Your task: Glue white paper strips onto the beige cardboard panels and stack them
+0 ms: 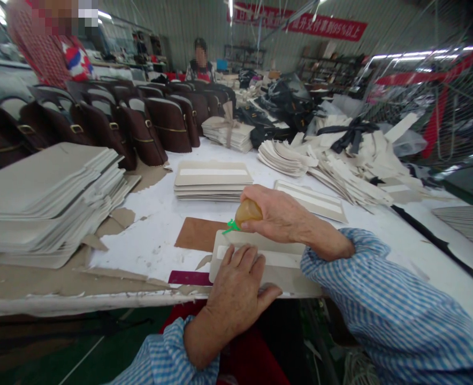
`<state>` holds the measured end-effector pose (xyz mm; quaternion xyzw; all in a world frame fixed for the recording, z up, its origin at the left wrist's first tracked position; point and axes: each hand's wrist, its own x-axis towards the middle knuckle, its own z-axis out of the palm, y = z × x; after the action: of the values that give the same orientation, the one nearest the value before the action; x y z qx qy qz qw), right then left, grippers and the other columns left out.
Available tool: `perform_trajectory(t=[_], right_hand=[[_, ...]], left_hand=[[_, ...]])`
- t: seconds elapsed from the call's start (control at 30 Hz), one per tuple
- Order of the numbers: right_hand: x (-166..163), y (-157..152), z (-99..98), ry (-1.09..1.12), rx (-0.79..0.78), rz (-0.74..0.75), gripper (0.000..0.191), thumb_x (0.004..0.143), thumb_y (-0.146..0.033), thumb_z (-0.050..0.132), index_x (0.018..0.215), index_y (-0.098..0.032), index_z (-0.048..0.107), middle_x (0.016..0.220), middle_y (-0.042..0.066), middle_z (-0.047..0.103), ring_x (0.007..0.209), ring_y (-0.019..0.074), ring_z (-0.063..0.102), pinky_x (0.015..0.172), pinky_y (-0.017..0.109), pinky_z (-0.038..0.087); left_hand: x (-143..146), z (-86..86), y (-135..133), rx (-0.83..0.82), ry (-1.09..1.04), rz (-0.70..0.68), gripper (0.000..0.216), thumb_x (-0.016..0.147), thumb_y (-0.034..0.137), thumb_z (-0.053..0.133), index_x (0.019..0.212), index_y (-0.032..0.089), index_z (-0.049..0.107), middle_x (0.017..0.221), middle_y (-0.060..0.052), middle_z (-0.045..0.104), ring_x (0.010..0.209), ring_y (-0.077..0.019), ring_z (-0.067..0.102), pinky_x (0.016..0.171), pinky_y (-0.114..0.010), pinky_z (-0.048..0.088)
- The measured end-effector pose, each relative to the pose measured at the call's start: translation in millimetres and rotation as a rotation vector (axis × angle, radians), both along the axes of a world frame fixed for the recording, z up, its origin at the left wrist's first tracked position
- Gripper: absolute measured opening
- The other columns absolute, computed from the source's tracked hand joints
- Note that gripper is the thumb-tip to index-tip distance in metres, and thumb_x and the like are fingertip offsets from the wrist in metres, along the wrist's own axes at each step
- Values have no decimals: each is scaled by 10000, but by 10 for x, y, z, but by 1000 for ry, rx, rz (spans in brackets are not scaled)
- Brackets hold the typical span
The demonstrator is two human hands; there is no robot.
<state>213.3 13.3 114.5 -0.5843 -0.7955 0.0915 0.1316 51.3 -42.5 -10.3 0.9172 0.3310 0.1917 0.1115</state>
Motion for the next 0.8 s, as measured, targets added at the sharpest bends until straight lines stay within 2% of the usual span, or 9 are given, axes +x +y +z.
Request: perform_trajectory(t=[0.23,0.5,0.8], right_hand=[[58,-19,42,36,-39,-36,296,803,-286,753,1022,-231,560,980,41,676,842,219,583,714,324,367],[132,-38,34,63,-38,-53,304,782,-289,762,1011,-225,573,961,40,669,835,219,583,708,322,366],[-7,25,7,77,-17,-20,331,799,-291,759,1059,-220,568,982,40,674,799,197,559,697,314,351]], left_hand=[[-2,12,4,-6,7,0,572,942,575,667,1303,132,657,1420,-166,642,1349,-358,560,1228,-589,371],[-2,13,-10,-6,9,0,556,941,565,670,1303,143,650,1438,-166,635,1368,-355,550,1238,-595,356],[-3,10,-4,-5,6,1,565,926,567,694,1296,141,656,1404,-172,654,1350,-358,564,1225,-609,368]])
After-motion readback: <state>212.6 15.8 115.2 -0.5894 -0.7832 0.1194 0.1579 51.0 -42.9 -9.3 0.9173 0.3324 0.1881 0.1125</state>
